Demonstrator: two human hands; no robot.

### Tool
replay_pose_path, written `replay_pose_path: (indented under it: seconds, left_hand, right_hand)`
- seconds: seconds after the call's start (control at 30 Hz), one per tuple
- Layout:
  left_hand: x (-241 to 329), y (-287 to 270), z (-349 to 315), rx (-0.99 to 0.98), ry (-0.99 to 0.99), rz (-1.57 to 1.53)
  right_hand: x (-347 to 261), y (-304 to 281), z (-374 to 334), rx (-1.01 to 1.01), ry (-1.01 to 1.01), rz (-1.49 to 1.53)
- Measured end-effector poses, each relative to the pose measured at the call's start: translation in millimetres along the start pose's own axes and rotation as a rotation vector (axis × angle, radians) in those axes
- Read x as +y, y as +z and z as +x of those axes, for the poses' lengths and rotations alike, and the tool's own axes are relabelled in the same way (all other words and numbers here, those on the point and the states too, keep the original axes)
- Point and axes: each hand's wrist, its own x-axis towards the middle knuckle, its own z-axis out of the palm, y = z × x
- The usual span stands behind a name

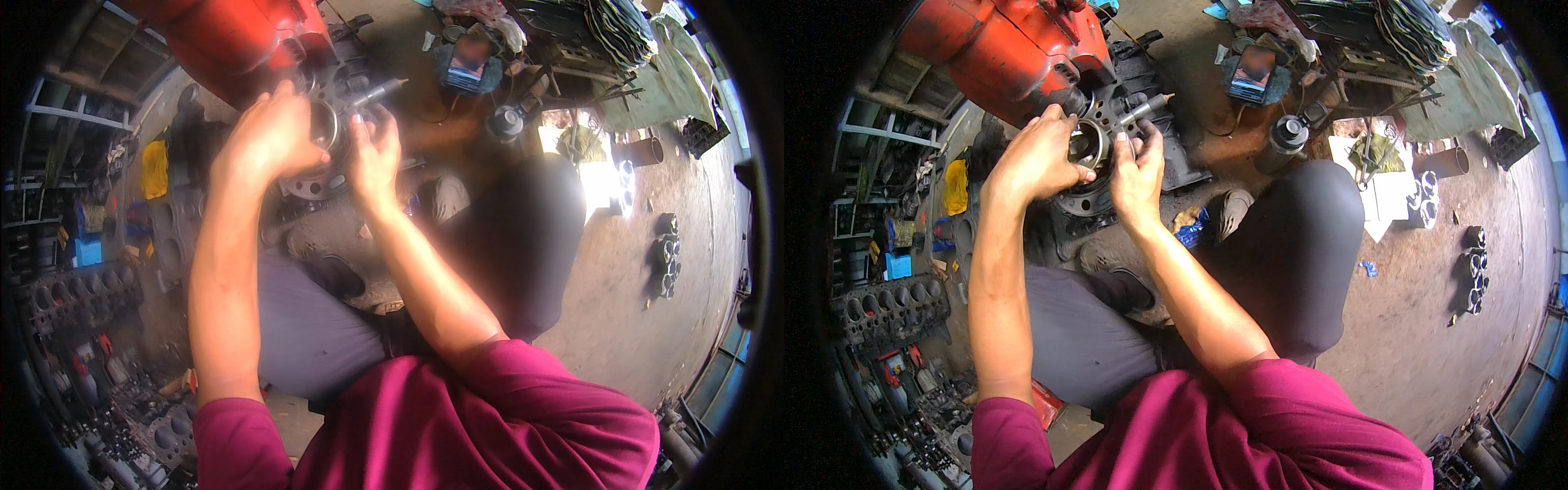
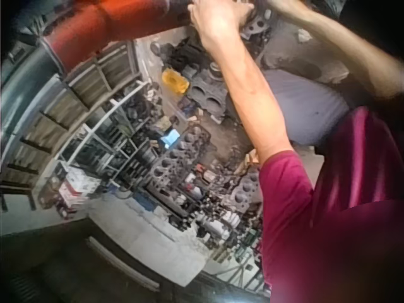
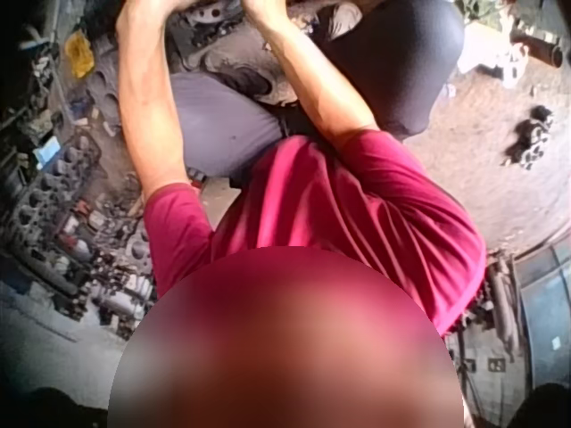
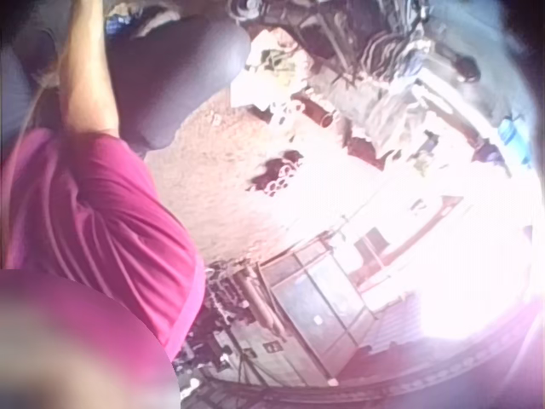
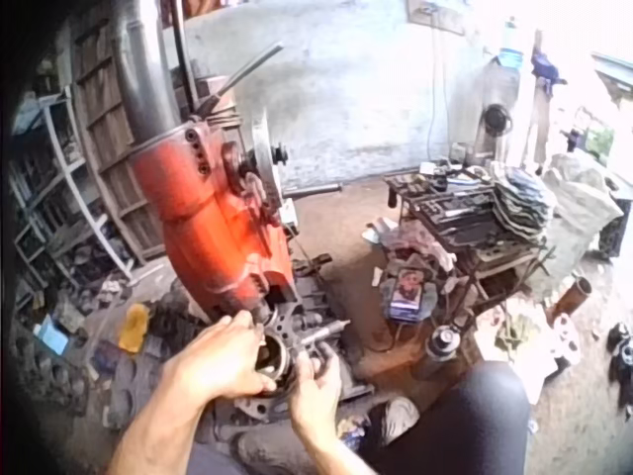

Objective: The person cleans a piston with a cloth, wiping the exterior and interior surfaces. They then use a spray can to apply lubricant to the piston rings and the cylinder bore of the engine block.

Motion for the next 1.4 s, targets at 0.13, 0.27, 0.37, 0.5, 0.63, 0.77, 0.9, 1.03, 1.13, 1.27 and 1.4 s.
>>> replay_pose_path:
  seconds: [0.13, 0.27, 0.37, 0.5, 0.63, 0.77, 0.9, 1.03, 1.13, 1.27, 1.4]
  left_hand:
    - [0.3, 1.4, -1.2, 0.031, 0.006, -0.007]
    - [0.6, 0.0, -0.3, 0.014, -0.007, -0.006]
    - [0.2, -0.3, -0.1, 0.011, -0.017, -0.008]
    - [-3.4, 1.0, -0.2, 0.034, 0.028, -0.004]
    - [-4.4, 3.0, 0.8, 0.025, 0.028, 0.004]
    - [-4.5, 2.8, 0.2, 0.036, 0.036, 0.001]
    - [-4.4, 2.1, -0.1, 0.043, 0.051, 0.007]
    - [-4.6, 2.6, 0.2, 0.041, 0.051, -0.013]
    - [-5.5, 3.1, -0.4, 0.050, 0.062, -0.019]
    - [-6.8, 4.0, 0.0, 0.054, 0.069, -0.017]
    - [-5.9, 5.4, 0.9, 0.046, 0.057, -0.007]
  right_hand:
    - [-3.5, -0.7, -6.8, 0.003, 0.023, 0.011]
    - [-0.2, 0.8, -10.3, 0.025, 0.000, 0.039]
    - [5.0, 0.6, -11.3, 0.035, -0.016, 0.027]
    - [6.4, -1.0, -12.2, 0.035, -0.020, -0.003]
    - [-0.9, 2.1, -13.1, 0.027, -0.014, 0.055]
    - [-7.5, 5.4, -14.1, 0.031, -0.007, 0.106]
    - [-8.7, 3.9, -9.8, 0.004, 0.007, 0.090]
    - [-10.0, 2.6, -4.8, -0.012, 0.022, 0.066]
    - [-14.1, 2.3, -2.3, -0.022, -0.005, -0.001]
    - [-18.0, 7.3, 1.4, 0.000, 0.024, 0.053]
    - [-20.2, 5.8, 5.7, -0.035, 0.018, -0.012]
